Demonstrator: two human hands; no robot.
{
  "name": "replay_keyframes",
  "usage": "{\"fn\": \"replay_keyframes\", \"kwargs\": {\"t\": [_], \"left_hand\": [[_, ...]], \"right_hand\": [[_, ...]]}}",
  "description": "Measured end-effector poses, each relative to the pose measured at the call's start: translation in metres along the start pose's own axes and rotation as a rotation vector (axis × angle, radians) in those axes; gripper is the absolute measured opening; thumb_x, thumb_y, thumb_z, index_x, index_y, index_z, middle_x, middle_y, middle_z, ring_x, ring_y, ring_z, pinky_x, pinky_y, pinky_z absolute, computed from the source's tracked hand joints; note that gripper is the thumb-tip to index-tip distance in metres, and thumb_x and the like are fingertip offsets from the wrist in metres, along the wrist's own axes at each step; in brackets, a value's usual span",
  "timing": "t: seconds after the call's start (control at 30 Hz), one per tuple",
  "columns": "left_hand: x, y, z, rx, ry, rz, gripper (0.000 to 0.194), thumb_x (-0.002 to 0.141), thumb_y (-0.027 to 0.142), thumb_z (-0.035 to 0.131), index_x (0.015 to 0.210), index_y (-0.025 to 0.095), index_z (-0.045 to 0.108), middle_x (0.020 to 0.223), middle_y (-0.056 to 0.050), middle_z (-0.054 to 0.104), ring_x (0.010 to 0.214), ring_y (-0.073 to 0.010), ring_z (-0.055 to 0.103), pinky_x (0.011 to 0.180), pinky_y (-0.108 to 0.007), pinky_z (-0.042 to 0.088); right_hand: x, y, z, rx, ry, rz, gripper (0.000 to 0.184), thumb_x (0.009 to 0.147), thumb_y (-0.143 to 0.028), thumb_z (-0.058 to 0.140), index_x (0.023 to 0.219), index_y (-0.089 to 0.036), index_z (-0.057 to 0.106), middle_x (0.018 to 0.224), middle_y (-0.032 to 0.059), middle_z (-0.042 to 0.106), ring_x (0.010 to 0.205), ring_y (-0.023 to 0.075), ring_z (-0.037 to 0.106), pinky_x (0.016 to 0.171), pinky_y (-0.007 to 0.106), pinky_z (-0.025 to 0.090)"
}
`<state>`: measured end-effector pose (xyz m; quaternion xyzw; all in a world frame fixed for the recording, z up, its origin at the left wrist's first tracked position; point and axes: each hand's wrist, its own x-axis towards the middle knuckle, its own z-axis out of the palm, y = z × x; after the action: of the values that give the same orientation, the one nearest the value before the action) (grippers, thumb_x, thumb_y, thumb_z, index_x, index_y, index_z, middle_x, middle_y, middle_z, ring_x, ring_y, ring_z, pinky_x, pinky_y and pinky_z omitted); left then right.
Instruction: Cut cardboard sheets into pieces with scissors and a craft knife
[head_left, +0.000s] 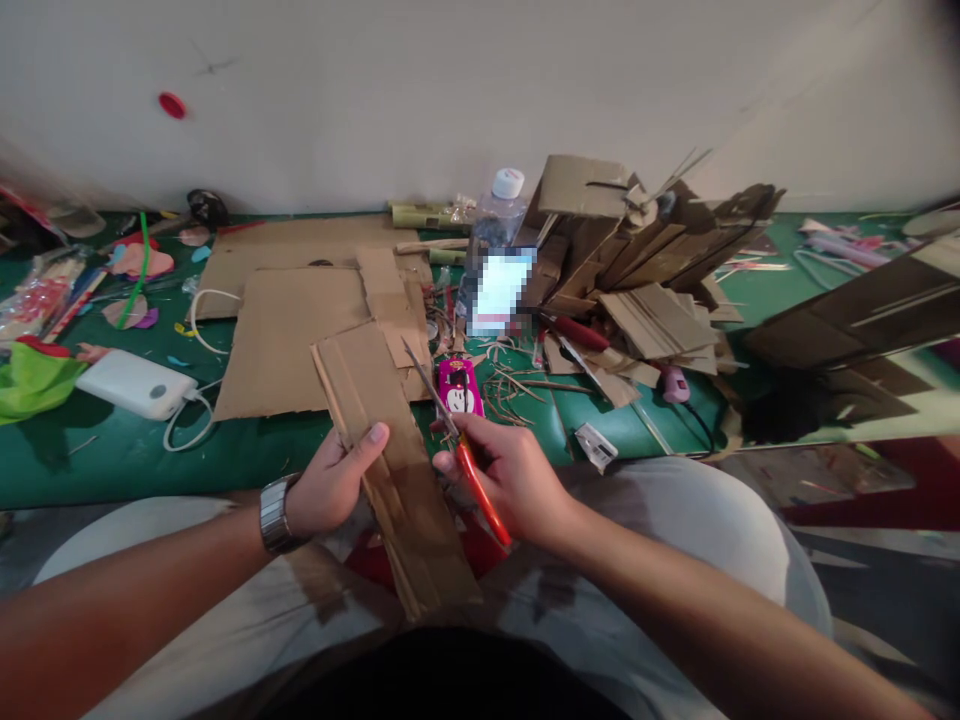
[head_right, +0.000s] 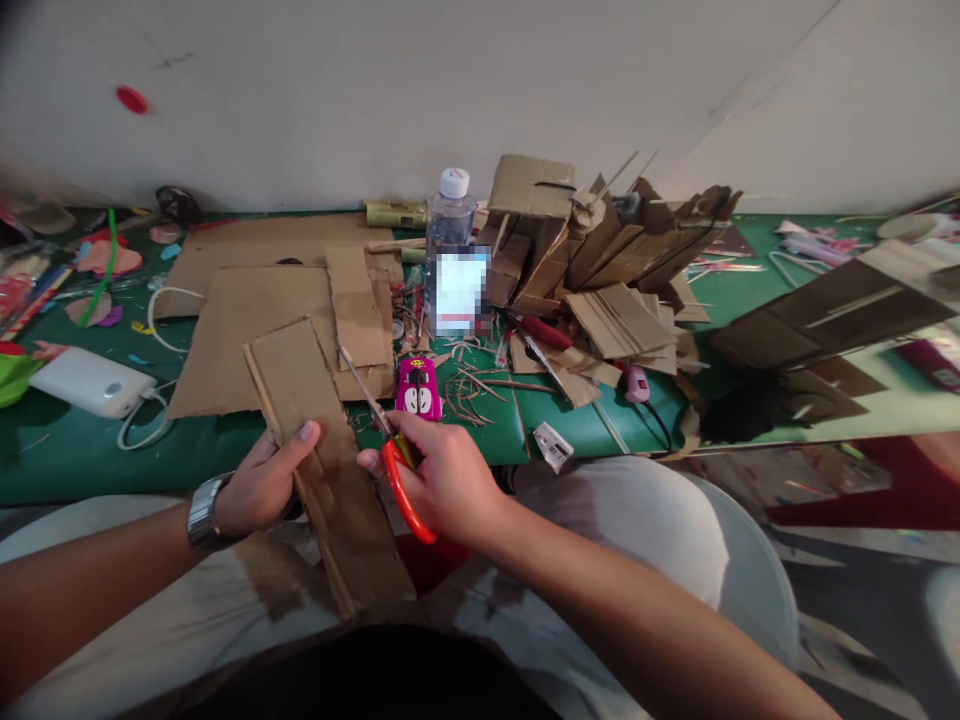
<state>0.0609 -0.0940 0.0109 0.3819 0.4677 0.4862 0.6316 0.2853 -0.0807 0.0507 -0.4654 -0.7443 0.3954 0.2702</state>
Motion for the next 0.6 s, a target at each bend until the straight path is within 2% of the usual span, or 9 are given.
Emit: {"fn": "replay_keyframes", "kwargs": {"t": [0.07,0.17,0.23,0.33,0.47,0.53,0.6], "left_hand": [[0.003,0.0,-0.004,-0.007,0.094,0.042,0.054,0.085,0.062,0.082,0.118,0.02,0.078,0.118,-0.011,0.082,0.126,-0.0359,0.072,0.109,-0.048,0.058],[0.008,0.005,-0.011,-0.003,0.24,0.1,0.052,0.082,0.059,0.084,0.117,0.02,0.079,0.114,-0.01,0.083,0.129,-0.0352,0.07,0.112,-0.046,0.057],[0.01,0.014,-0.013,-0.027,0.199,0.07,0.054,0.084,0.059,0.082,0.12,0.019,0.079,0.108,-0.011,0.083,0.124,-0.0365,0.072,0.107,-0.047,0.06],[0.012,0.032,-0.015,-0.075,0.092,0.024,0.061,0.087,0.056,0.077,0.132,0.016,0.074,0.101,-0.013,0.083,0.108,-0.0366,0.077,0.093,-0.048,0.066],[0.019,0.054,-0.025,-0.098,0.121,0.091,0.053,0.091,0.046,0.072,0.135,0.017,0.071,0.1,-0.011,0.082,0.083,-0.0283,0.077,0.074,-0.041,0.067],[0.025,0.063,-0.034,-0.144,0.128,0.136,0.046,0.09,0.044,0.072,0.128,0.017,0.074,0.096,-0.01,0.079,0.082,-0.0254,0.075,0.07,-0.036,0.065],[0.033,0.069,-0.045,-0.193,0.114,0.168,0.041,0.09,0.049,0.072,0.117,0.018,0.077,0.093,-0.009,0.076,0.086,-0.0245,0.074,0.072,-0.033,0.064]], "right_hand": [[0.006,0.003,-0.017,-0.112,0.031,0.013,0.053,0.099,-0.064,0.061,0.116,-0.016,0.076,0.08,0.0053,0.074,0.066,0.0175,0.064,0.062,0.027,0.043],[0.018,0.015,-0.05,-0.429,0.047,0.09,0.049,0.098,-0.059,0.063,0.122,-0.019,0.077,0.085,0.0079,0.077,0.071,0.0217,0.068,0.063,0.029,0.042],[0.024,0.024,-0.071,-0.654,0.044,0.166,0.046,0.097,-0.055,0.065,0.126,-0.022,0.076,0.084,0.0077,0.078,0.073,0.0237,0.069,0.062,0.03,0.039],[0.028,0.038,-0.094,-0.805,-0.059,0.255,0.043,0.093,-0.053,0.071,0.126,-0.027,0.075,0.08,0.0047,0.077,0.069,0.0231,0.068,0.059,0.029,0.036],[0.029,0.057,-0.104,-0.912,-0.131,0.334,0.042,0.093,-0.046,0.071,0.13,-0.026,0.074,0.089,0.0069,0.08,0.078,0.0261,0.073,0.064,0.031,0.042],[0.03,0.069,-0.105,-0.94,-0.141,0.327,0.046,0.093,-0.044,0.071,0.136,-0.026,0.073,0.1,0.0093,0.082,0.087,0.0282,0.075,0.07,0.032,0.046],[0.033,0.079,-0.106,-0.946,-0.167,0.32,0.05,0.092,-0.042,0.073,0.14,-0.027,0.072,0.107,0.0105,0.083,0.093,0.0293,0.076,0.074,0.034,0.049]]}}
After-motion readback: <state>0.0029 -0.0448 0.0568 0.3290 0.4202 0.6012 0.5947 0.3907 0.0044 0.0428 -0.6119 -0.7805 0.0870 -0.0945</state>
